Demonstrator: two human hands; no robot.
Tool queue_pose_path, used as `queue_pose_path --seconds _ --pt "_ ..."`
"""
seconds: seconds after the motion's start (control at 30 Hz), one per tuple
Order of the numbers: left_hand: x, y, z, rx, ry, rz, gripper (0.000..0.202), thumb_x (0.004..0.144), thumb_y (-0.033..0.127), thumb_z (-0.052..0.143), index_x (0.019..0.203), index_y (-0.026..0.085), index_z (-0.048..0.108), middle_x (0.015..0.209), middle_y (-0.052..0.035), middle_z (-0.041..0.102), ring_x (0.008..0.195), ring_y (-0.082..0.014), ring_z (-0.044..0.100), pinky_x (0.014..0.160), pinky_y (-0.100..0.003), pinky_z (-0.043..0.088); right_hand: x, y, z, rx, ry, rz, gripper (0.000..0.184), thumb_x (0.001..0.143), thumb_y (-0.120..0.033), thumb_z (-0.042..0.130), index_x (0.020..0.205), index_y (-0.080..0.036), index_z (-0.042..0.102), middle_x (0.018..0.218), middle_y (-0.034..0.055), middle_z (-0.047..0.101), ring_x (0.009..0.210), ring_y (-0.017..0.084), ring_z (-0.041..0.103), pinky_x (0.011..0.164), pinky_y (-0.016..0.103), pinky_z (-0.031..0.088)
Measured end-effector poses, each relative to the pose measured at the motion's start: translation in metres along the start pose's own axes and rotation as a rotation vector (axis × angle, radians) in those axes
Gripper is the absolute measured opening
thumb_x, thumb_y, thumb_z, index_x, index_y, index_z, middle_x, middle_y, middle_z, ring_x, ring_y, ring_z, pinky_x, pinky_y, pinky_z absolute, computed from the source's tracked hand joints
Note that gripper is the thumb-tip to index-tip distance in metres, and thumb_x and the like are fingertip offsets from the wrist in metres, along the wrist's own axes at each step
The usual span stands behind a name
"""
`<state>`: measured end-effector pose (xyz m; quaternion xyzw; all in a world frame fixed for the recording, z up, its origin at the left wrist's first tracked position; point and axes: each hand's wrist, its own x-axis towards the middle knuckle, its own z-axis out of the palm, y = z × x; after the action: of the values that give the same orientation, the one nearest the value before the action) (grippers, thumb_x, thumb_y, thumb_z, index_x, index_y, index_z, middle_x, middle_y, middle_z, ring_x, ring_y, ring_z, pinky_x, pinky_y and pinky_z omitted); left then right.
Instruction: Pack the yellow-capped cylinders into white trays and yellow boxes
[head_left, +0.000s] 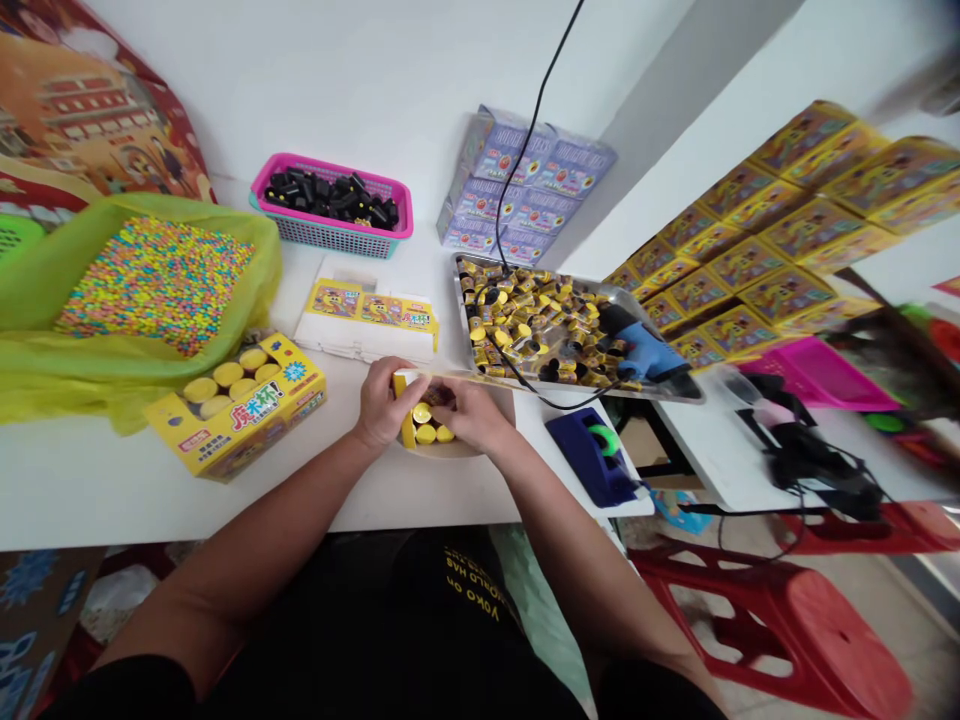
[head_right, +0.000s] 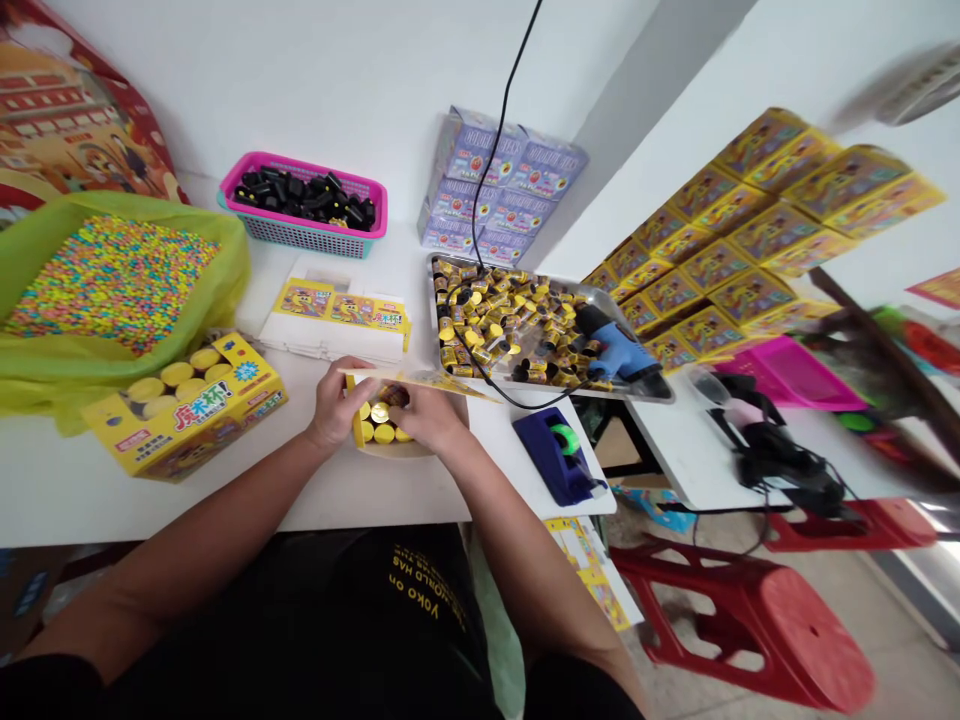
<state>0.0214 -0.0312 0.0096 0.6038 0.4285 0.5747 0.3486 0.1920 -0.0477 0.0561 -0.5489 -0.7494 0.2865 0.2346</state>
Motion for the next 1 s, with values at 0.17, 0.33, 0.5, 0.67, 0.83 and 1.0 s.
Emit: queue_pose_path --seconds 0.17,0.33,0.5,0.67,0.83,1.0 --pt "0.001 -0.003 0.000 0.008 0.016 -0.024 0.031 0.085 0.054 0.066 0.090 0.024 0.064 0.092 -0.0042 0.067 0.094 -0.0245 0.063 0.087 -0.039 0.051 -0.004 0.002 0.005 -0.045 0.131 0.122 0.010 0.079 -0.028 0.066 0.076 -0.021 0.060 0.071 -0.0010 0.064 0.063 0.015 0.057 0.063 0.026 0.044" --pt "0.002 -0.002 -0.001 0.002 0.022 -0.021 0.031 0.084 0.055 0.065 0.089 0.024 0.064 0.091 -0.0045 0.067 0.093 -0.0251 0.063 0.087 -0.041 0.050 -0.014 -0.002 0.003 -0.171 0.134 0.093 0.009 0.078 -0.023 0.062 0.072 -0.022 0.056 0.068 -0.0016 0.062 0.062 0.015 0.055 0.061 0.026 0.040" --pt "0.002 0.000 -0.002 0.000 0.010 -0.004 0.033 0.084 0.057 0.064 0.089 0.024 0.064 0.091 -0.0045 0.067 0.092 -0.0251 0.062 0.087 -0.040 0.050 -0.014 -0.003 0.002 -0.209 0.092 0.119 0.007 0.080 -0.026 0.065 0.078 -0.021 0.062 0.073 0.0009 0.068 0.063 0.016 0.058 0.061 0.027 0.043" --pt "0.003 0.000 -0.002 -0.007 0.011 -0.021 0.033 0.084 0.057 0.064 0.088 0.024 0.064 0.091 -0.0046 0.067 0.093 -0.0249 0.062 0.087 -0.040 0.050 -0.003 -0.003 0.004 -0.231 0.087 0.079 0.016 0.088 -0.029 0.060 0.099 -0.022 0.070 0.086 0.0045 0.074 0.077 0.020 0.065 0.071 0.030 0.047" --pt "0.003 0.001 -0.003 0.006 0.014 -0.023 0.032 0.086 0.056 0.063 0.089 0.024 0.063 0.090 -0.0039 0.067 0.093 -0.0244 0.062 0.088 -0.039 0.049 -0.001 0.000 0.005 -0.104 0.083 0.111 0.007 0.082 -0.021 0.062 0.088 -0.021 0.065 0.078 0.0010 0.069 0.071 0.017 0.062 0.069 0.028 0.047" --pt "0.003 0.002 -0.003 -0.007 0.008 -0.022 0.031 0.086 0.055 0.063 0.088 0.024 0.063 0.090 -0.0039 0.067 0.093 -0.0245 0.062 0.088 -0.039 0.048 -0.013 0.001 0.004 -0.153 0.183 0.049 0.013 0.081 -0.025 0.062 0.071 -0.023 0.054 0.069 -0.0003 0.062 0.066 0.017 0.057 0.066 0.028 0.044"
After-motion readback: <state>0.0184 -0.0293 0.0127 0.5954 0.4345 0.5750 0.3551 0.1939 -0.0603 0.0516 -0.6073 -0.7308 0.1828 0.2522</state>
